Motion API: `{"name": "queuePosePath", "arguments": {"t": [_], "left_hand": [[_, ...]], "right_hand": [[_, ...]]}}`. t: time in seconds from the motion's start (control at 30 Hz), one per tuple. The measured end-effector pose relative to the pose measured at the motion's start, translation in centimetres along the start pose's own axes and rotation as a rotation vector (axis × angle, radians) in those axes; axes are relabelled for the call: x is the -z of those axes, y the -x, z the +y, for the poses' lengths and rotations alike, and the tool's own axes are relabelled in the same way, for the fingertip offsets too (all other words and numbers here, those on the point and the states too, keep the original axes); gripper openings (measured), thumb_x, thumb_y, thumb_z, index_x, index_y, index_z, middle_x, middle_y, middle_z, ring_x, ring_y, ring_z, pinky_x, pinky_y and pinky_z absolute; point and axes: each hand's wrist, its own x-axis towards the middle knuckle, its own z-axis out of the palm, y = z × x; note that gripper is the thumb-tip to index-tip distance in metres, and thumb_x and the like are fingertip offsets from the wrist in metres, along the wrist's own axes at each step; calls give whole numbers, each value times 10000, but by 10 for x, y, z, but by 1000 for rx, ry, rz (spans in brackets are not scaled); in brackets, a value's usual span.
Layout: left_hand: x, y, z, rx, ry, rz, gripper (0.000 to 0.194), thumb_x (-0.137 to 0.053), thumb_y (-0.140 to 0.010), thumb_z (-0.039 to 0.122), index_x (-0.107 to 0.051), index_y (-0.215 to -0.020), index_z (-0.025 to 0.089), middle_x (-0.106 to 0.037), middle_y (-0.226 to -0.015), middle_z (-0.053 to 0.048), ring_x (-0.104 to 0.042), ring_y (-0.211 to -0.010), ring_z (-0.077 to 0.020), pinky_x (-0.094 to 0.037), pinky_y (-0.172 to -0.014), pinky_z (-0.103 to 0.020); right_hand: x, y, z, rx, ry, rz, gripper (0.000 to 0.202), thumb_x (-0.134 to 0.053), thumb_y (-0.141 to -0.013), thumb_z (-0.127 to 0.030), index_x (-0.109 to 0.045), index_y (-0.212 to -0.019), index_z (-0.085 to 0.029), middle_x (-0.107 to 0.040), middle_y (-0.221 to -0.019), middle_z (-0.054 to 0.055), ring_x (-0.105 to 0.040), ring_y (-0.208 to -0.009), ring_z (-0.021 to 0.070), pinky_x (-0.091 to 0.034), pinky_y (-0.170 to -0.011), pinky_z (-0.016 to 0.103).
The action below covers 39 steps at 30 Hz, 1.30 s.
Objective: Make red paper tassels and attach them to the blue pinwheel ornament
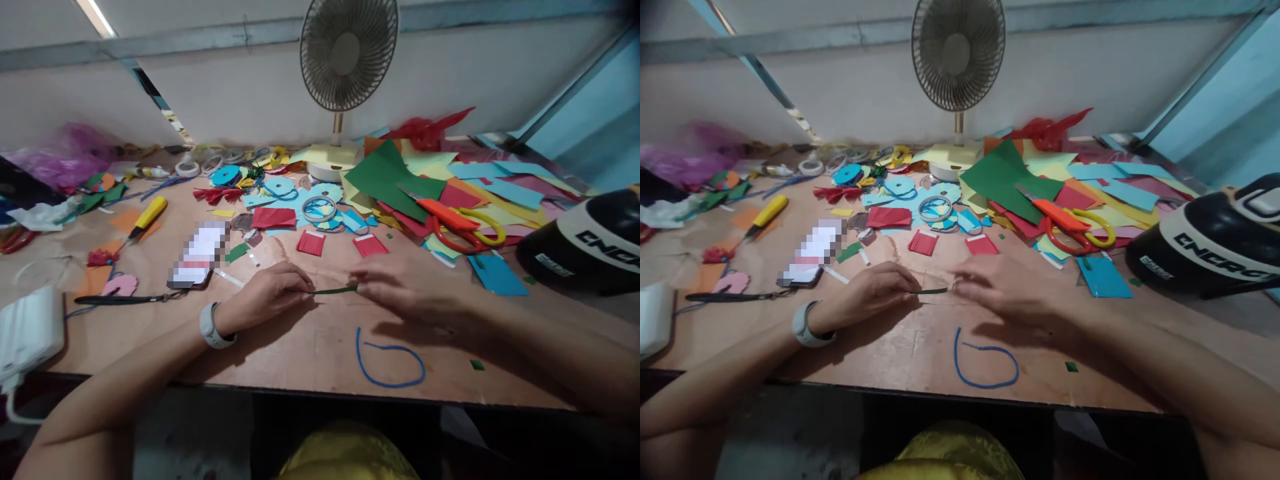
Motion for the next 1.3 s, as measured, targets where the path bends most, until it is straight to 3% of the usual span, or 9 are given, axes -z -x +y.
{"name": "queuePosePath", "arguments": {"t": [0.1,0.2,0.3,0.37,0.53,0.6,0.7,1.1,1.3], "left_hand": [[-1,-2,-2,-3,3,-14,208,-590,-1005,323,-733,-1076,190,-749,-1054,-94,-688,-990,-190,-573,-884,-331],[-2,-1,-6,-21,-71,61,194,-572,-1013,296,-726,-1080,198,-745,-1103,-102,-690,-1050,-207,-569,-921,-354],[-7,1,-6,-45,-310,275,216,-579,-1005,255,-679,-1191,210,-704,-1259,-125,-656,-1176,-253,-533,-1007,-433],[-11,3,-2,-104,-423,333,289,-604,-990,235,-628,-1278,224,-678,-1320,-125,-637,-1213,-263,-515,-1028,-449],[-16,-11,21,-161,-288,141,360,-565,-1009,310,-582,-1351,201,-614,-1427,-151,-584,-1315,-280,-474,-1091,-441],[-15,-22,29,-78,-161,-41,315,-521,-1027,337,-634,-1280,189,-708,-1281,-125,-682,-1147,-251,-528,-978,-374],[-15,-37,36,114,62,-160,287,-479,-1044,335,-705,-1132,181,-774,-944,-56,-714,-797,-160,-525,-721,-252],[-52,-58,36,531,1228,115,383,-823,-814,457,-688,-944,123,-769,-952,-83,-744,-819,-160,-593,-779,-283],[-56,-56,39,579,1339,163,360,-851,-798,405,-697,-962,123,-772,-952,-85,-750,-850,-172,-600,-733,-264]], "right_hand": [[-10,8,-29,-134,-344,-217,273,-557,-996,-387,-745,-895,-218,-734,-778,24,-654,-680,148,-496,-601,256],[-17,12,-34,-544,-860,-350,371,-536,-988,-468,-683,-798,-184,-611,-589,-6,-568,-499,129,-466,-473,254],[-23,16,-33,-889,-1161,-355,388,-586,-940,-537,-635,-789,-183,-542,-511,-34,-486,-388,110,-410,-381,240],[-24,19,-34,-937,-1200,-320,384,-577,-944,-538,-621,-810,-181,-550,-519,-31,-480,-385,104,-382,-373,229],[-17,21,-39,-411,-679,-226,280,-519,-1003,-391,-690,-905,-192,-707,-746,27,-625,-612,137,-464,-567,260],[-12,18,-37,-248,-457,-153,235,-527,-1004,-320,-723,-944,-205,-748,-861,35,-660,-749,151,-469,-669,270],[-5,12,-31,-270,-365,-47,222,-575,-989,-323,-717,-875,-195,-719,-779,15,-629,-714,142,-438,-655,263],[-19,3,-12,-420,-543,372,223,-734,-896,-436,-753,-876,-214,-726,-771,20,-665,-702,175,-512,-642,303],[-21,12,-8,30,-239,401,123,-673,-943,-248,-765,-1023,-232,-738,-925,55,-686,-831,196,-549,-725,337]]}}
